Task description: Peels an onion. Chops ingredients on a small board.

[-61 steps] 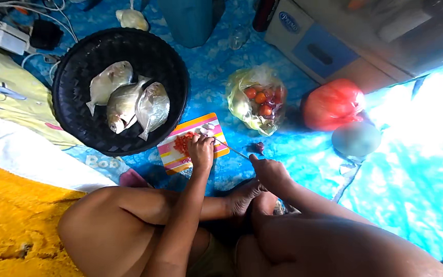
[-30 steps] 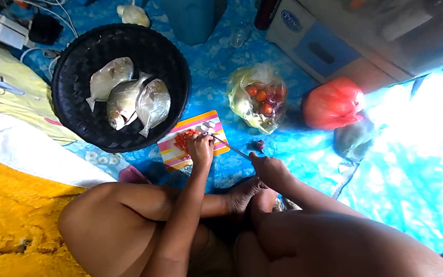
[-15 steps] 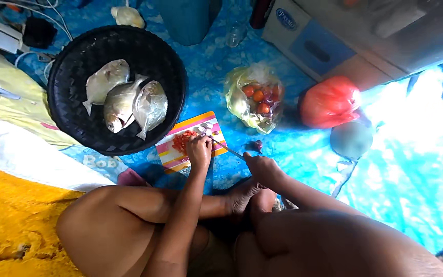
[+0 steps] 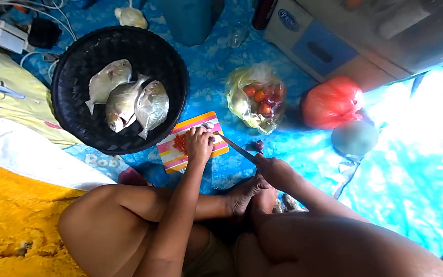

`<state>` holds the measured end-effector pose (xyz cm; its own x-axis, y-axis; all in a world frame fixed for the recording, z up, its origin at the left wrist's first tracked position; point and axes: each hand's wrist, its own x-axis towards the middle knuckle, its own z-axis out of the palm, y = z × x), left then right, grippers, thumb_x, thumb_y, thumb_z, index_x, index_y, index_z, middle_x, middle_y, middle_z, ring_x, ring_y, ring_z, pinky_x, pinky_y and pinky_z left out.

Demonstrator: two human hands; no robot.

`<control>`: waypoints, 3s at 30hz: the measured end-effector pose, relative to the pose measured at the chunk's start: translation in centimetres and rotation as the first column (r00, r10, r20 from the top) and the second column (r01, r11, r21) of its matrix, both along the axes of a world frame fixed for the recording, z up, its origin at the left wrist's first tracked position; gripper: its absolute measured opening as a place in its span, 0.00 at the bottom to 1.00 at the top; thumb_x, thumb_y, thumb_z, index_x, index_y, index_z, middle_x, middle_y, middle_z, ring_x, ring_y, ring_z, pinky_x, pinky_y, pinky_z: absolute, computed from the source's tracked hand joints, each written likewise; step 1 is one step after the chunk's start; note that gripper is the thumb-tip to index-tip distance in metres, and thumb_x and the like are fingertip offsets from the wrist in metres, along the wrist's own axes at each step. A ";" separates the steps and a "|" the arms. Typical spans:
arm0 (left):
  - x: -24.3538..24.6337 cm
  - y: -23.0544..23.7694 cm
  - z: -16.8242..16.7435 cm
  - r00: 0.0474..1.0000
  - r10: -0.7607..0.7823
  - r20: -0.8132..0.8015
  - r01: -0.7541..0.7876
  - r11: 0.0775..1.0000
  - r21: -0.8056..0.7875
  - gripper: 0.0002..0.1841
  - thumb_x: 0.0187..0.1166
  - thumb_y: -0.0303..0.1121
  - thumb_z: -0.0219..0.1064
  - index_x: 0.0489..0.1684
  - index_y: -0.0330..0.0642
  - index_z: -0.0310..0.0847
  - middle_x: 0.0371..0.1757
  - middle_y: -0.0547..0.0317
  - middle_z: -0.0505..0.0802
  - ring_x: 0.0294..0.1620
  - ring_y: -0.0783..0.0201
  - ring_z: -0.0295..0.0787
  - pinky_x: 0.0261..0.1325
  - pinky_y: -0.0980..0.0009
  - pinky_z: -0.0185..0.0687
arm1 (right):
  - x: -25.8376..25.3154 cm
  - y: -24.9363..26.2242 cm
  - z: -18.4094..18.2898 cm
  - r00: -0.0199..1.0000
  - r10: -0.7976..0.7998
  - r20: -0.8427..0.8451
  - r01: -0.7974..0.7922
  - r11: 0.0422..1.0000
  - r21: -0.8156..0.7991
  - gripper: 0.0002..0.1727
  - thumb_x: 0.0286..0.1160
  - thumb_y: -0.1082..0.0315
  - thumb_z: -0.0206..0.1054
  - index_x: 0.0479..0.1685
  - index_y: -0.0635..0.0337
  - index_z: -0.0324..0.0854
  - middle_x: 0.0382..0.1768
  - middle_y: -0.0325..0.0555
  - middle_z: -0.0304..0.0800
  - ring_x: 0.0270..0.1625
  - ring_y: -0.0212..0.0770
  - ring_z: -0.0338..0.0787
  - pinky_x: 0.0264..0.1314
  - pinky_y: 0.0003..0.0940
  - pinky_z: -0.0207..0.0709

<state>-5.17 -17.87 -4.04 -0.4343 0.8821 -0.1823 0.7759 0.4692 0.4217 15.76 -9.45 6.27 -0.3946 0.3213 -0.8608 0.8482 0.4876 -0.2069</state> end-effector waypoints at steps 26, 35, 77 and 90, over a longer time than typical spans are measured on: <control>1.6 -0.9 -2.1 0.992 0.125 0.005 -0.121 0.953 0.279 0.03 0.72 0.25 0.75 0.34 0.41 0.96 0.42 0.47 0.97 0.54 0.42 0.91 0.63 0.45 0.79 | -1.8 -1.7 -1.7 1.000 0.002 0.017 -0.002 1.000 0.013 0.21 0.97 0.63 0.43 0.79 0.62 0.65 0.60 0.70 0.86 0.66 0.70 0.87 0.63 0.65 0.80; 1.3 -1.2 -2.3 0.994 0.108 0.012 -0.107 0.961 0.257 0.05 0.72 0.22 0.73 0.36 0.39 0.96 0.44 0.45 0.97 0.57 0.40 0.90 0.67 0.43 0.77 | -2.1 -1.9 -1.8 0.999 0.006 0.046 -0.005 1.000 -0.007 0.21 0.97 0.63 0.43 0.80 0.60 0.63 0.61 0.69 0.86 0.66 0.70 0.88 0.63 0.66 0.80; 1.6 2.0 -1.1 0.999 0.041 -0.011 -0.039 0.989 0.143 0.04 0.73 0.23 0.71 0.35 0.38 0.94 0.43 0.46 0.97 0.56 0.40 0.90 0.60 0.42 0.76 | -1.5 -0.5 -1.9 0.999 -0.023 0.025 0.022 0.999 0.027 0.21 0.97 0.64 0.42 0.80 0.61 0.66 0.63 0.69 0.85 0.69 0.69 0.86 0.65 0.65 0.79; 1.7 1.8 -1.4 0.996 0.074 -0.045 -0.066 0.985 0.159 0.04 0.72 0.24 0.72 0.33 0.38 0.94 0.41 0.45 0.97 0.55 0.40 0.90 0.60 0.42 0.77 | -1.4 -0.3 -1.5 1.000 -0.014 0.017 0.013 0.999 0.029 0.21 0.97 0.63 0.42 0.79 0.61 0.67 0.62 0.69 0.86 0.68 0.69 0.86 0.64 0.66 0.78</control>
<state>-3.47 -16.09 -5.49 -0.5009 0.8653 -0.0198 0.7657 0.4537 0.4560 14.32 -9.71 4.80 -0.3751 0.3514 -0.8578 0.8581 0.4816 -0.1779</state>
